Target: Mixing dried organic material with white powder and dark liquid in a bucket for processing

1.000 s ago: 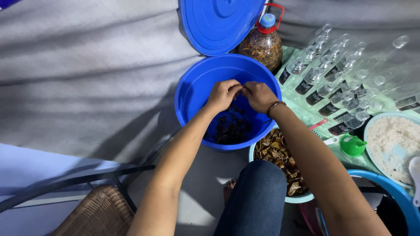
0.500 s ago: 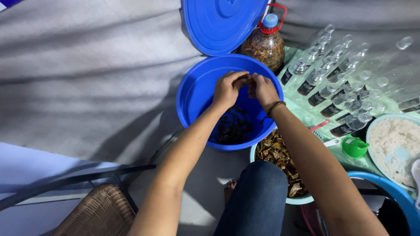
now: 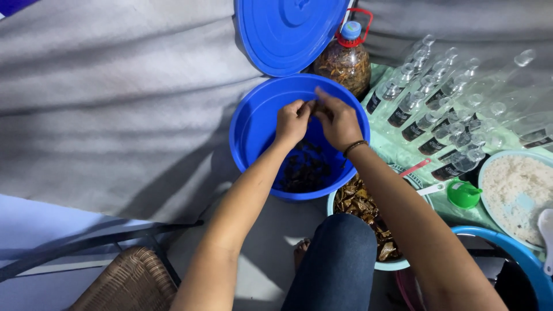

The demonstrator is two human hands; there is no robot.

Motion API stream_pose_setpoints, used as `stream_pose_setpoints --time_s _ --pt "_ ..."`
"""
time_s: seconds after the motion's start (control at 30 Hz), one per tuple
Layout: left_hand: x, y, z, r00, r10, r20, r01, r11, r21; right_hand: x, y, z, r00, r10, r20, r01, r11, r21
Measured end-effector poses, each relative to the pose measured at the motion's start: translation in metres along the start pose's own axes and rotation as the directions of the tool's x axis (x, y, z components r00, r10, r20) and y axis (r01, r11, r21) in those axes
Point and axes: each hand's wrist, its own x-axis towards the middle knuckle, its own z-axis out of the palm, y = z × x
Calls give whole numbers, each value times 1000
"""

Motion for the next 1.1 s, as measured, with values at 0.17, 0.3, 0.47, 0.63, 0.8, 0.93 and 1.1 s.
stream_pose_setpoints --time_s 0.17,0.3,0.47,0.63,0.8,0.93,1.1 --pt "-1 -4 4 998 -62 -2 62 998 5 -1 6 6 996 -62 69 68 995 -78" --pt "-8 3 17 988 -146 49 148 989 -31 -5 38 16 998 -66 -18 61 972 -229" --pt "-7 10 26 981 -168 95 185 959 -214 -9 53 18 992 -81 -100 38 926 -377" --pt "-17 -2 33 965 -145 220 226 885 -407 -13 41 7 986 63 -155 -121 906 -405" --pt "-24 -15 41 974 -175 146 203 958 -205 -20 48 13 916 391 -93 -398 847 -352" --pt "-23 -23 33 992 -97 80 75 968 239 -32 76 11 928 373 21 -350 888 -299" --pt "-26 -46 17 987 -151 46 119 904 411 -48 76 -8 918 369 147 -318 904 -287"
